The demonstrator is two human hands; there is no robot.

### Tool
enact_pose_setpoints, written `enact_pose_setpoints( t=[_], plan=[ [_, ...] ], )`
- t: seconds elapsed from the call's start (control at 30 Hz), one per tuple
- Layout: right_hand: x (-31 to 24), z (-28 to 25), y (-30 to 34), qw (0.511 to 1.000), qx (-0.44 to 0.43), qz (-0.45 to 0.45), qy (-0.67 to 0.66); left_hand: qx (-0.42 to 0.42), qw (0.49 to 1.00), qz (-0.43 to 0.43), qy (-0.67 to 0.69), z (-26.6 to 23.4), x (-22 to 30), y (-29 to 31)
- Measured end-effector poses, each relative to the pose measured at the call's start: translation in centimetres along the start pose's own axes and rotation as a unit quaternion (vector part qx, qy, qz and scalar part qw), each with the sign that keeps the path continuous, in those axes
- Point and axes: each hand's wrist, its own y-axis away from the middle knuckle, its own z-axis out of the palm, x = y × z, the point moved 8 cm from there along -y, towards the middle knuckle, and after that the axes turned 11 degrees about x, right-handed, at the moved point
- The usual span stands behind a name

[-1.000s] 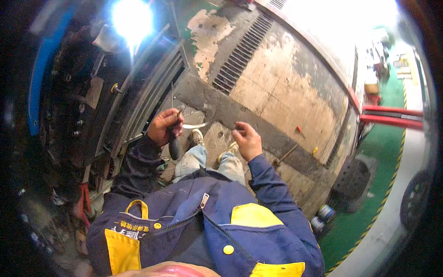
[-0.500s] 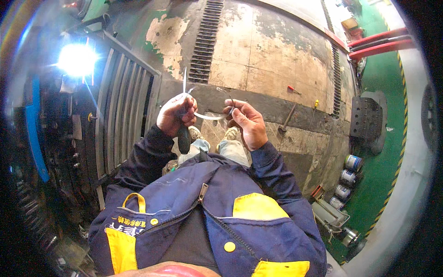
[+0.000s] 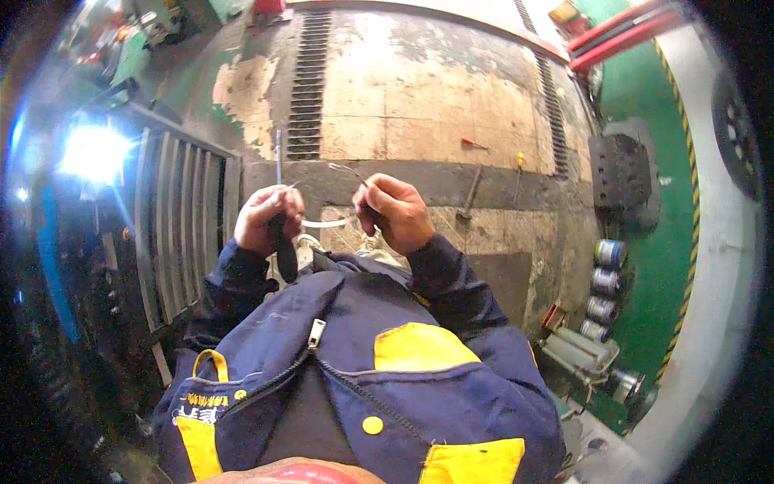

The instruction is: The person uses a screwdriver and pliers to adjust a small metal piece, then moves to the floor to continue working on it. They later install the modified part under a vehicle using a flashlight for illumination.

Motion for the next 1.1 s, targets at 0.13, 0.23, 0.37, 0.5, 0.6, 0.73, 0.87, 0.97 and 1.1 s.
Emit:
enact_pose_setpoints(
  t=[0.13,0.23,0.37,0.5,0.6,0.73,0.87,0.97,1.1],
  plan=[
    [-1.5,-1.2,0.3,0.999,-0.019,-0.002,-0.03,-0.002,1.0,0.007,-0.019,1.6,-1.3,0.8],
    [-2.3,-1.5,0.7,0.999,-0.04,-0.005,-0.005,0.007,1.0,-0.012,-0.016,2.2,-1.7,1.0],
    [-2.9,-1.2,1.2,0.999,-0.039,-0.02,0.017,0.014,0.998,-0.037,-0.056,2.4,-0.7,0.3],
    [-2.1,-0.5,0.6,0.999,0.02,-0.028,-0.036,0.005,0.996,-0.038,-0.085,1.9,1.6,-1.1],
    [-1.5,0.7,-0.5,0.999,0.029,-0.036,-0.026,-0.004,0.995,-0.021,-0.094,0.9,3.9,-1.3],
    [-1.2,2.7,-1.7,0.997,0.043,-0.067,-0.004,-0.055,0.994,-0.021,-0.092,0.2,6.4,-1.4],
    [-1.1,4.3,-1.9,0.995,0.055,-0.083,-0.001,-0.054,0.982,0.003,-0.183,-0.8,8.7,-1.7],
    [-1.3,5.1,-1.9,0.994,0.054,-0.09,0.036,-0.059,0.968,0.02,-0.244,-1.0,9.7,-1.8],
    [-1.3,6.2,-2.3,0.991,0.038,-0.1,0.077,-0.034,0.968,0.029,-0.246,-1.0,10.4,-1.7]
  ],
)
